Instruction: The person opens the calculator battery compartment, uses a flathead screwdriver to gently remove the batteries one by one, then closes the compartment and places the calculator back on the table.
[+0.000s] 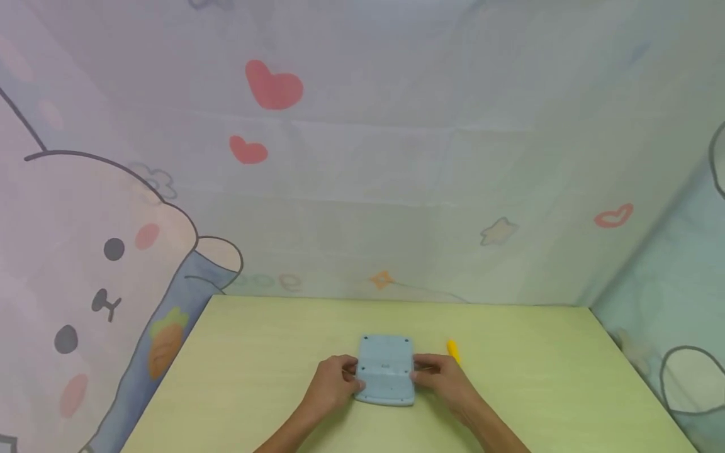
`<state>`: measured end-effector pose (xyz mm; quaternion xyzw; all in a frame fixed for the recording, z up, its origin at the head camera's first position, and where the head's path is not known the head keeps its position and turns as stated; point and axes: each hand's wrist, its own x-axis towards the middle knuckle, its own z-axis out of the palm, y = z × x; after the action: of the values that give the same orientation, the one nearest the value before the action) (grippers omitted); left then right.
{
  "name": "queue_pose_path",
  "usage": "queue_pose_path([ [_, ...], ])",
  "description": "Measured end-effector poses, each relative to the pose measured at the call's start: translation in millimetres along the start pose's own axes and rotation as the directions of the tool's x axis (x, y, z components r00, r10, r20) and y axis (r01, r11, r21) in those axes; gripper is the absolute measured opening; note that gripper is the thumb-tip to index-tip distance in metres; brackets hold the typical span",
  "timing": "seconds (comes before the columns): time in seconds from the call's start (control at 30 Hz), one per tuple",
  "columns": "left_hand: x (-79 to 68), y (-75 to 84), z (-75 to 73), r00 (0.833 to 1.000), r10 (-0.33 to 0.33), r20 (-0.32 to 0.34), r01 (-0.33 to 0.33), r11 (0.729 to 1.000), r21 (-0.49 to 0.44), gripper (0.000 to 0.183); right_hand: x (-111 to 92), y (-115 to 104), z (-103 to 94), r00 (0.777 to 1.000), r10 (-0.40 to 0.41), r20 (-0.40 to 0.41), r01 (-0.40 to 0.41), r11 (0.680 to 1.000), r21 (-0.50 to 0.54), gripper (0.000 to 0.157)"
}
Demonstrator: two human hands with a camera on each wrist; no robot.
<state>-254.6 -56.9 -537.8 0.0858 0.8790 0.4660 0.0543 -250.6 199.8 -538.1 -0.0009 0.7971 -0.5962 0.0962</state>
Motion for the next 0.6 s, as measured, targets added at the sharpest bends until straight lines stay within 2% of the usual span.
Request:
queue_pose_path([
  [0.27, 0.6, 2.2, -3.5, 0.999, 0.033, 0.003, -0.033, 0.999, 0.021, 0.045, 1.4, 0.1, 1.7, 1.000, -0.015, 0.010, 0.015, 1.000, -0.010, 0.048],
  [0.6, 0.8, 3.2, 0.9, 1.000, 0.005, 0.012, -0.006, 0.998, 0.055, 0.042, -0.6, 1.2, -0.1, 1.000, -0.002, 0.012, 0.003, 0.996, -0.087, 0.048],
])
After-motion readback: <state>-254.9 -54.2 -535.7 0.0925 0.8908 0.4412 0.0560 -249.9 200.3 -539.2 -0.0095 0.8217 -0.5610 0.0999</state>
